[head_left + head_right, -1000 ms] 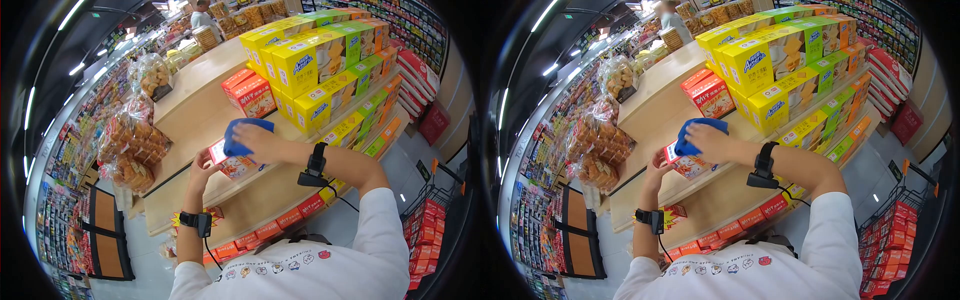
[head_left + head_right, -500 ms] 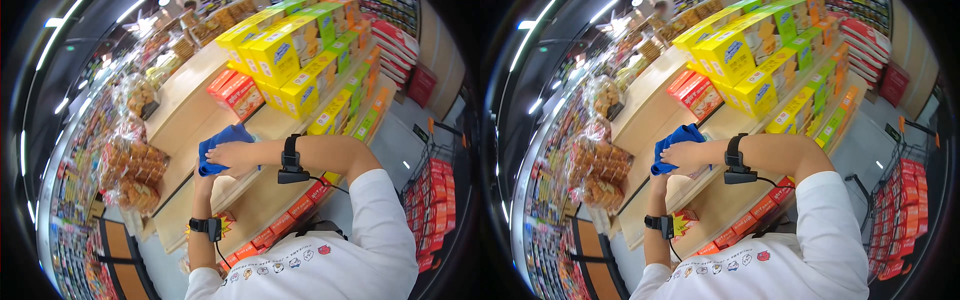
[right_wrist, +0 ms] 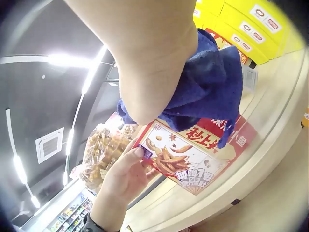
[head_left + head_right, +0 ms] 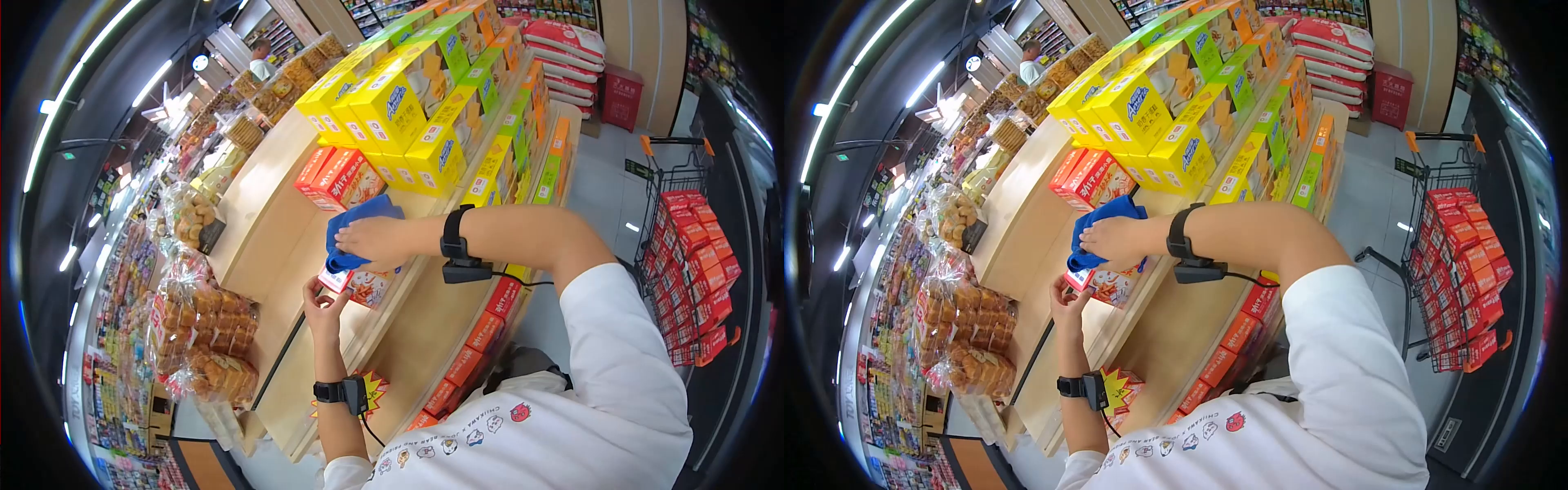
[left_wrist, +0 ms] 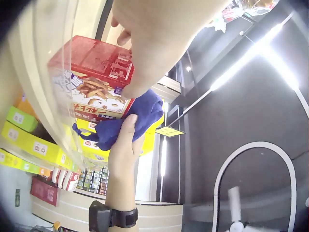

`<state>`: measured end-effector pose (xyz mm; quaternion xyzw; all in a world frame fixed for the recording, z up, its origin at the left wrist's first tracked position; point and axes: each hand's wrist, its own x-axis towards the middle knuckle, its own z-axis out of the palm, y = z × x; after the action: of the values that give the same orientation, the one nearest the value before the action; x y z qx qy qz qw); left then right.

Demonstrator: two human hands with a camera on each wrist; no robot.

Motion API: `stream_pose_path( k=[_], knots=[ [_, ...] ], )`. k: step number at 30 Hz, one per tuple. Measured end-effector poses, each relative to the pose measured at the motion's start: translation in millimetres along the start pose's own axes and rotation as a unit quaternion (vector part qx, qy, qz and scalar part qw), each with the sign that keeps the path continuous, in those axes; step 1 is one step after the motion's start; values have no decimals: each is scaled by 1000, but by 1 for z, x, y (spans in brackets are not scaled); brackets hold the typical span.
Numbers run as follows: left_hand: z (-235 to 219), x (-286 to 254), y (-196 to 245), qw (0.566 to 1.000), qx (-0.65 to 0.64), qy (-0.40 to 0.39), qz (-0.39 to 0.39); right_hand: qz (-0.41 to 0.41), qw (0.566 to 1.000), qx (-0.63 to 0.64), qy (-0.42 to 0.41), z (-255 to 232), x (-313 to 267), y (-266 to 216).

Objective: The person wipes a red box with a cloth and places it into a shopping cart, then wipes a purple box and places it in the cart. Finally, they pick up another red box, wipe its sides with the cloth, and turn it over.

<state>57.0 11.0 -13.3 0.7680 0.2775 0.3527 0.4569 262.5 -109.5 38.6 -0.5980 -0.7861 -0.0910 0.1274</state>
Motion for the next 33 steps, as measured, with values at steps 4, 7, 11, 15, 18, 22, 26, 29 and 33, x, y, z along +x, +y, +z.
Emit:
stream_pose_path(
  k=[4, 7, 11, 15, 18, 22, 26, 29, 33],
  knots=[
    [0, 2, -5, 1000, -16, -3, 0, -29, 1000, 2, 10, 7, 8, -21],
    [-2, 3, -13, 998, -49, -19, 24, -80, 997, 4, -4, 10, 21, -37],
    [-5, 1, -1, 994, -97, -36, 44, -131, 990, 39, -30, 8, 35, -40],
    [-2, 1, 0, 997, -67, -27, 16, -140, 986, 77, -50, 5, 25, -21],
    [2, 0, 11, 1000, -14, -6, -18, -133, 987, 67, -67, -4, 10, 4],
    [1, -3, 12, 999, 25, 13, -27, -149, 984, 37, -88, -17, -4, 33],
    [2, -4, 18, 999, 25, 16, -30, -178, 980, 8, -89, -22, -7, 47],
    [2, -3, 14, 999, 25, 6, -22, -176, 980, 51, -79, -26, -5, 40],
    [-1, -3, 9, 999, 18, 13, -30, -231, 969, 43, -74, -14, 16, 15]
  ],
)
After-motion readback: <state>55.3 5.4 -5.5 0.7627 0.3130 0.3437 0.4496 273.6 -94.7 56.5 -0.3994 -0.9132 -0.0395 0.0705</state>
